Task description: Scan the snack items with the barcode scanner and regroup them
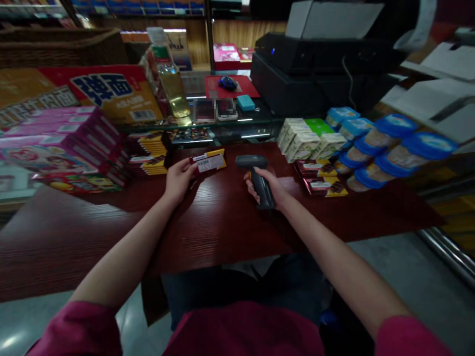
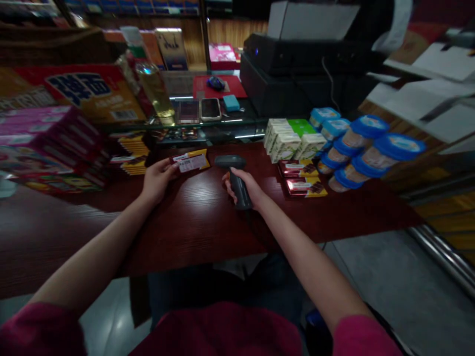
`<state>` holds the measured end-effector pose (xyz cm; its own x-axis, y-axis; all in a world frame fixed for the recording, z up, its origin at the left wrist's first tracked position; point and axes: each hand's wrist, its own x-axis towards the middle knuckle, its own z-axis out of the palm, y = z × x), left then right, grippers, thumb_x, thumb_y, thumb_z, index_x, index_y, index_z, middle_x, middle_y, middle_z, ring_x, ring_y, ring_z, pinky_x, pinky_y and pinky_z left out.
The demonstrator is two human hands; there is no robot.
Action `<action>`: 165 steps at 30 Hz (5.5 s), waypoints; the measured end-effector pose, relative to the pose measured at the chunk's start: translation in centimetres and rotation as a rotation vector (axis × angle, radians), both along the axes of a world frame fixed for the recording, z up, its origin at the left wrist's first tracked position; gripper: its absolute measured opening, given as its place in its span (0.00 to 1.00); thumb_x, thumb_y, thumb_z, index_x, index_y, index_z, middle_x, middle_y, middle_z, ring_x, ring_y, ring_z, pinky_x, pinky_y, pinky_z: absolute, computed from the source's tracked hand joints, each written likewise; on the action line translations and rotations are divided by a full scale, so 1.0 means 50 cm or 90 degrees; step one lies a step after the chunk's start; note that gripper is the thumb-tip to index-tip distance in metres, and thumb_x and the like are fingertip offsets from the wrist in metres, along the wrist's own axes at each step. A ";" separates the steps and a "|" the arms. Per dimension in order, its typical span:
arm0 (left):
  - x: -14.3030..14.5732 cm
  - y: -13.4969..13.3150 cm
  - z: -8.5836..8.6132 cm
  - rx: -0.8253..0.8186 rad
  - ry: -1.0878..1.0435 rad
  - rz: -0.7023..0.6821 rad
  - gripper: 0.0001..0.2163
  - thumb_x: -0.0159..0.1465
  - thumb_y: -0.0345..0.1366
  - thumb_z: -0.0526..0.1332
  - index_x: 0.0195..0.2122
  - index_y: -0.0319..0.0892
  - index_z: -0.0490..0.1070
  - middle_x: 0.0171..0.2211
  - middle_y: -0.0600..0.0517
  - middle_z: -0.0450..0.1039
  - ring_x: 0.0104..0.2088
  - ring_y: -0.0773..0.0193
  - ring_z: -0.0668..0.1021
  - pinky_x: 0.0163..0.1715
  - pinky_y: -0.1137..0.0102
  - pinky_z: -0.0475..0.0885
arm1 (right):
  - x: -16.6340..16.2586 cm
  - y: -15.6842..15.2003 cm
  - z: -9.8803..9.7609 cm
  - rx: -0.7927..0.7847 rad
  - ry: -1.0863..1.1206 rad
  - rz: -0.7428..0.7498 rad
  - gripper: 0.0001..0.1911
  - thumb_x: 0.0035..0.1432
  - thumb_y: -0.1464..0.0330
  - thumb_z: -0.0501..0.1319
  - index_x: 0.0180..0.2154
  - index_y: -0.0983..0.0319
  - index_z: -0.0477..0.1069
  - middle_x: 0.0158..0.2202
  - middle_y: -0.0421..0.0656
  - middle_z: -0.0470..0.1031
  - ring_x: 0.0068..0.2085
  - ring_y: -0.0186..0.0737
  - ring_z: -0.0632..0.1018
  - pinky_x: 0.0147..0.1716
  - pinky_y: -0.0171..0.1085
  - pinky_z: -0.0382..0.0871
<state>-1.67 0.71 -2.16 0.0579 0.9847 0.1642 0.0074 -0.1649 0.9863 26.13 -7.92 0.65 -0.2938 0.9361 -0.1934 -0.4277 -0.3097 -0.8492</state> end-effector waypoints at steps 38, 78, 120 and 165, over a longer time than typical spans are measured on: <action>-0.129 -0.045 0.105 0.409 0.570 0.295 0.08 0.70 0.32 0.59 0.47 0.45 0.76 0.47 0.49 0.81 0.50 0.59 0.81 0.50 0.67 0.74 | -0.112 0.069 -0.011 0.079 0.027 -0.104 0.23 0.53 0.48 0.67 0.36 0.62 0.74 0.21 0.34 0.67 0.16 0.30 0.66 0.11 0.31 0.61; -0.081 -0.095 0.078 0.334 0.696 0.233 0.28 0.68 0.31 0.56 0.70 0.51 0.61 0.68 0.43 0.67 0.68 0.42 0.68 0.68 0.39 0.49 | -0.103 0.073 0.004 0.079 0.034 -0.131 0.23 0.53 0.48 0.66 0.37 0.61 0.72 0.22 0.33 0.67 0.17 0.29 0.66 0.13 0.31 0.60; 0.040 0.039 0.020 -0.147 -0.045 -0.102 0.24 0.59 0.46 0.72 0.54 0.41 0.77 0.50 0.43 0.81 0.42 0.61 0.84 0.38 0.71 0.79 | -0.067 0.056 0.002 0.030 0.031 0.038 0.23 0.55 0.48 0.66 0.37 0.62 0.72 0.23 0.36 0.71 0.17 0.30 0.68 0.10 0.29 0.60; -0.234 -0.068 0.112 0.194 0.731 0.379 0.16 0.70 0.29 0.53 0.53 0.46 0.77 0.58 0.46 0.78 0.59 0.52 0.79 0.57 0.59 0.74 | -0.103 0.108 -0.028 0.090 0.049 -0.086 0.23 0.56 0.48 0.65 0.36 0.61 0.74 0.22 0.36 0.68 0.18 0.31 0.68 0.12 0.30 0.62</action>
